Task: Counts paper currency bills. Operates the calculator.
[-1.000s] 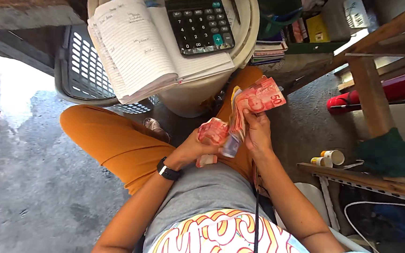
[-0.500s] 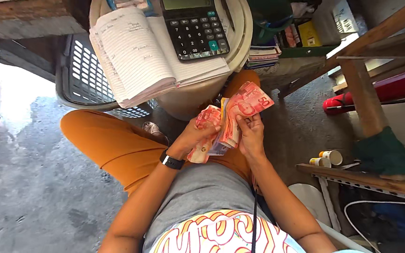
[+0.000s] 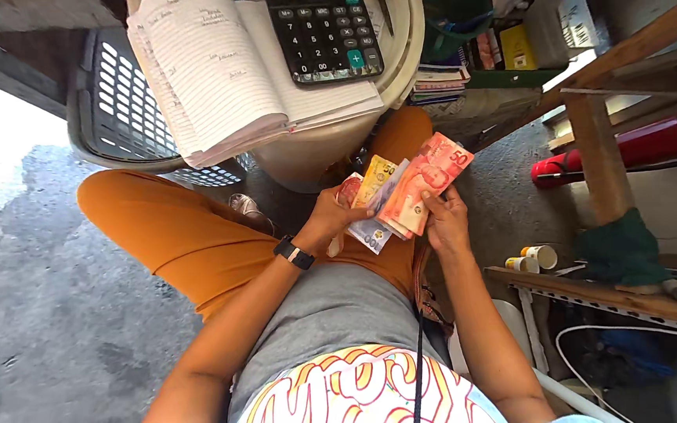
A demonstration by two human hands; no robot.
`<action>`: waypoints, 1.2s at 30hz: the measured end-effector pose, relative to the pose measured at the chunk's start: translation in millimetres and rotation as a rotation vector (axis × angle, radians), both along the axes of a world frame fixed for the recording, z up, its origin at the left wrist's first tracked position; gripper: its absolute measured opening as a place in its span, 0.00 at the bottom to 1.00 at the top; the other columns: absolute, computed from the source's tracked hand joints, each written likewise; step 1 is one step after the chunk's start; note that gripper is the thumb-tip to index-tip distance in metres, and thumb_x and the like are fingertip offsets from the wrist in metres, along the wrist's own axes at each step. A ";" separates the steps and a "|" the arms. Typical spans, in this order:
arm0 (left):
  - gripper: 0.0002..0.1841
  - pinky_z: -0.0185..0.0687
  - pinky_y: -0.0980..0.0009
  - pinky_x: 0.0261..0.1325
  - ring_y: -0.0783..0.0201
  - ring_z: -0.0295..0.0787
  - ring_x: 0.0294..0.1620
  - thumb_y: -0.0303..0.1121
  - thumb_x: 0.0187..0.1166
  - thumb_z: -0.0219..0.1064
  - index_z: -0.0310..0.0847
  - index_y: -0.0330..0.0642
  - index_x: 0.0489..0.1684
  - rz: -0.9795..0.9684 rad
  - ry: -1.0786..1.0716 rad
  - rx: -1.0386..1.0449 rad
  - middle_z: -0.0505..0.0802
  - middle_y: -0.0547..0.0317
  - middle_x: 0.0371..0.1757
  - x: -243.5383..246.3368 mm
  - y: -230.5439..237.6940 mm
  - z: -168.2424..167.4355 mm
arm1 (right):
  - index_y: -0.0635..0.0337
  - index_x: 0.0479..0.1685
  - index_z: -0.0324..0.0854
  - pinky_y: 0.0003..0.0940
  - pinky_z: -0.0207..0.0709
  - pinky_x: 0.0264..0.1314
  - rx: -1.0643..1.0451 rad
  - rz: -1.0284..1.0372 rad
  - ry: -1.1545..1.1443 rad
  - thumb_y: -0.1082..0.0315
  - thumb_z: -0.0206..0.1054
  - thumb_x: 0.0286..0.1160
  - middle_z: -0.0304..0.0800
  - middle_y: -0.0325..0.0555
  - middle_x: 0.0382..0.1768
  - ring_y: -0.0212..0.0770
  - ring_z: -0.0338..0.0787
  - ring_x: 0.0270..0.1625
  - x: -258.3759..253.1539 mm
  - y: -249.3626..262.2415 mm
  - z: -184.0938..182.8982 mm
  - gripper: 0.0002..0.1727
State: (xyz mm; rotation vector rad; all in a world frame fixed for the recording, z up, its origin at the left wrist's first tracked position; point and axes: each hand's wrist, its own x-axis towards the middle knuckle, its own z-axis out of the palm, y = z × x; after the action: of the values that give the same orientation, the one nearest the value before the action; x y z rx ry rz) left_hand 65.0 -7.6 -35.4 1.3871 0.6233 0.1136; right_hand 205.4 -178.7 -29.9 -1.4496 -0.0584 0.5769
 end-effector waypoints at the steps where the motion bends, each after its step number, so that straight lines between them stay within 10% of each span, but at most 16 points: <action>1: 0.21 0.91 0.66 0.50 0.65 0.93 0.41 0.21 0.62 0.82 0.84 0.31 0.54 -0.003 0.042 -0.019 0.94 0.51 0.42 8.7 1.3 -7.0 | 0.58 0.70 0.72 0.32 0.89 0.55 0.004 0.028 0.054 0.79 0.59 0.85 0.90 0.39 0.50 0.32 0.93 0.49 7.8 -12.0 -2.6 0.18; 9: 0.17 0.88 0.67 0.42 0.65 0.90 0.35 0.36 0.76 0.76 0.84 0.35 0.56 -0.138 0.166 0.016 0.93 0.52 0.39 17.9 -3.2 -28.2 | 0.64 0.56 0.78 0.31 0.91 0.50 -0.040 0.010 0.021 0.82 0.58 0.82 0.92 0.40 0.41 0.31 0.94 0.42 45.2 -32.2 -22.3 0.10; 14: 0.17 0.86 0.70 0.41 0.69 0.87 0.33 0.40 0.87 0.64 0.79 0.33 0.60 -0.090 0.354 -0.181 0.90 0.54 0.39 25.3 9.9 -26.8 | 0.72 0.58 0.74 0.27 0.86 0.57 0.002 -0.144 -0.835 0.79 0.62 0.80 0.90 0.34 0.44 0.24 0.91 0.49 73.8 -2.7 38.1 0.12; 17: 0.11 0.85 0.75 0.34 0.72 0.85 0.28 0.33 0.87 0.63 0.78 0.34 0.57 -0.078 0.340 -0.258 0.89 0.59 0.34 25.6 8.3 -26.4 | 0.80 0.54 0.80 0.26 0.85 0.61 -0.002 0.117 -1.223 0.81 0.62 0.75 0.93 0.47 0.48 0.26 0.91 0.53 57.2 6.0 60.1 0.12; 22: 0.14 0.84 0.73 0.37 0.72 0.85 0.31 0.40 0.93 0.51 0.79 0.41 0.53 -0.026 0.348 -0.368 0.87 0.62 0.33 27.2 7.2 -25.8 | 0.73 0.50 0.88 0.37 0.86 0.67 -0.045 0.771 -0.954 0.86 0.58 0.71 0.94 0.57 0.53 0.43 0.94 0.58 2.3 -5.9 -0.4 0.15; 27: 0.19 0.89 0.75 0.37 0.74 0.92 0.34 0.45 0.93 0.43 0.82 0.50 0.50 -0.118 0.118 -0.628 0.93 0.66 0.35 12.8 22.4 -31.4 | 0.70 0.53 0.88 0.28 0.85 0.61 -0.139 0.803 -0.793 0.85 0.56 0.75 0.94 0.52 0.50 0.35 0.93 0.52 -2.8 -10.0 -3.6 0.16; 32: 0.12 0.90 0.78 0.40 0.78 0.92 0.32 0.37 0.69 0.69 0.80 0.50 0.49 -0.348 0.016 -0.449 0.95 0.73 0.33 7.7 31.2 -28.5 | 0.73 0.51 0.86 0.25 0.82 0.63 -0.074 0.796 -0.719 0.84 0.54 0.75 0.94 0.52 0.49 0.29 0.91 0.54 8.5 -2.7 -11.5 0.15; 36: 0.06 0.89 0.80 0.42 0.79 0.91 0.34 0.33 0.87 0.59 0.80 0.46 0.51 -0.356 0.086 -0.355 0.94 0.73 0.33 17.4 34.6 -27.5 | 0.78 0.50 0.84 0.36 0.79 0.76 -0.009 0.828 -0.603 0.83 0.55 0.76 0.91 0.62 0.60 0.44 0.89 0.68 9.3 -0.9 -10.6 0.13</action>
State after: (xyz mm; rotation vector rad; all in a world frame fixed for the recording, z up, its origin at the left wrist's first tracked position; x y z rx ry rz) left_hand 82.4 27.0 -62.9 1.1397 0.4331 -0.3293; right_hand 214.7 -179.7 -40.5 -1.5374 -1.1713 0.7717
